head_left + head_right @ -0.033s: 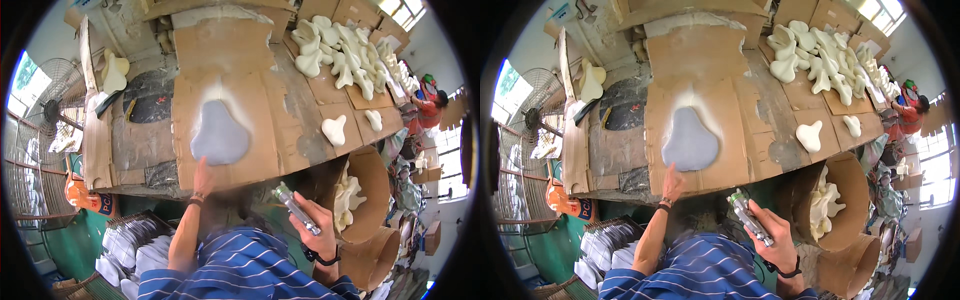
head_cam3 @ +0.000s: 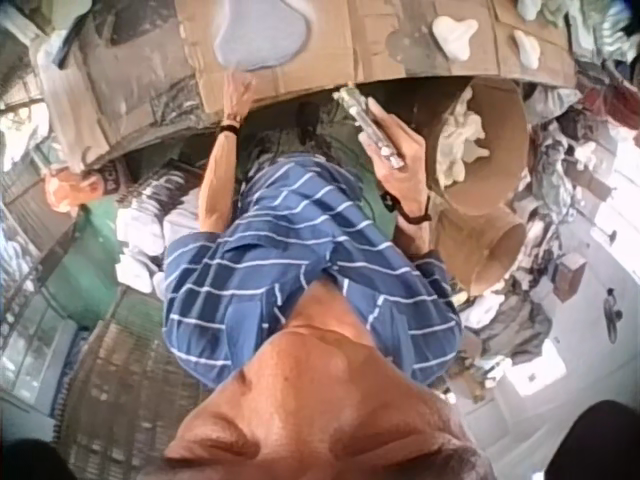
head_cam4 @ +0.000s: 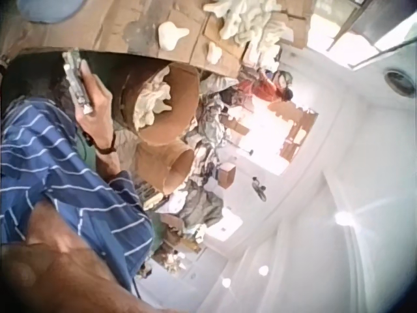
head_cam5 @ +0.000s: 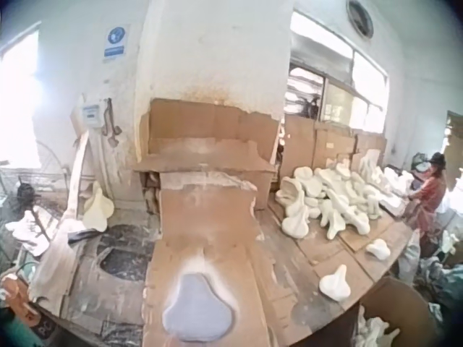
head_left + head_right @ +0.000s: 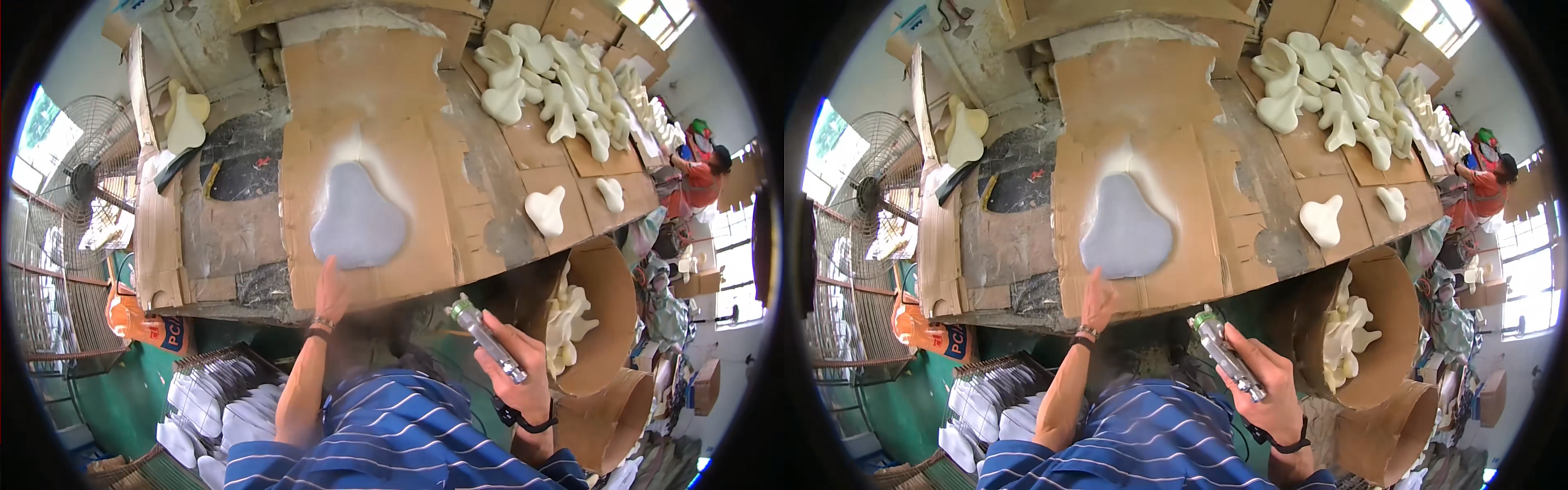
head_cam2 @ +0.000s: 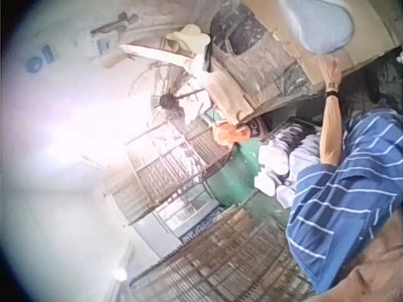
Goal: The person repeatedly picks up white, irregularly shaped objects from a metal drying rack and places them on a cardboard workbench. They then use a handheld spray gun to coat the objects with a grey substance before returning them to the rack. This cycle is performed multiple times throughout the video.
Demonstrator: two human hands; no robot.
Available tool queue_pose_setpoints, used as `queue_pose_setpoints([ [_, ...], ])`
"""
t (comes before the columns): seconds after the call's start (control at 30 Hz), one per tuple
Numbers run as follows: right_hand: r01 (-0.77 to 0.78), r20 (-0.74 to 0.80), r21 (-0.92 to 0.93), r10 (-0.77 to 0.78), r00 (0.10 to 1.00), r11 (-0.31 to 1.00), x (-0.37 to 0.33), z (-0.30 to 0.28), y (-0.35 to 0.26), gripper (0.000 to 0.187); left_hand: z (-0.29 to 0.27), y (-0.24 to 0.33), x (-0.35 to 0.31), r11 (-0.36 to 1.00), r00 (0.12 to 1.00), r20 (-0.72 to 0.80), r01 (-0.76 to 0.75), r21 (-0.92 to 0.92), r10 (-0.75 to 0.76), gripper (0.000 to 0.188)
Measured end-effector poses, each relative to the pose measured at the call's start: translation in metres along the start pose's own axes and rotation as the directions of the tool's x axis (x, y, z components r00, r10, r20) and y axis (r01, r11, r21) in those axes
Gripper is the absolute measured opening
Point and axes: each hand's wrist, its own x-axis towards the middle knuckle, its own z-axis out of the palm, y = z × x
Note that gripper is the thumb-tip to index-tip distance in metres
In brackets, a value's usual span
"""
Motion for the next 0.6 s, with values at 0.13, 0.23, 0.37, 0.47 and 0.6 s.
queue_pose_setpoints([
  [0.13,-0.032,-0.024,-0.020,0.031,0.999,0.999,0.000,-0.002,-0.008,0.056,-0.022,0.016,-0.041,0.989,0.992,0.015,0.124,-0.082,-0.123,0.062],
  [0.23,-0.039,0.075,-0.052,0.043,0.996,0.998,-0.007,-0.005,-0.002,0.056,-0.036,0.009,-0.079,0.888,0.939,0.083,0.342,-0.308,-0.333,0.052],
  [0.37,-0.068,0.002,-0.058,0.068,0.998,0.996,-0.003,-0.004,-0.004,0.056,-0.049,-0.028,-0.136,0.825,0.862,0.094,0.506,-0.252,-0.499,0.034],
  [0.47,-0.066,0.095,-0.066,0.072,0.993,0.996,-0.004,-0.010,-0.004,0.058,-0.052,-0.051,-0.176,0.765,0.798,0.056,0.593,-0.251,-0.600,0.035],
  [0.6,-0.065,0.191,-0.123,0.088,0.978,0.990,-0.009,-0.015,0.004,0.060,-0.042,-0.098,-0.233,0.598,0.644,0.114,0.752,-0.278,-0.756,0.033],
])
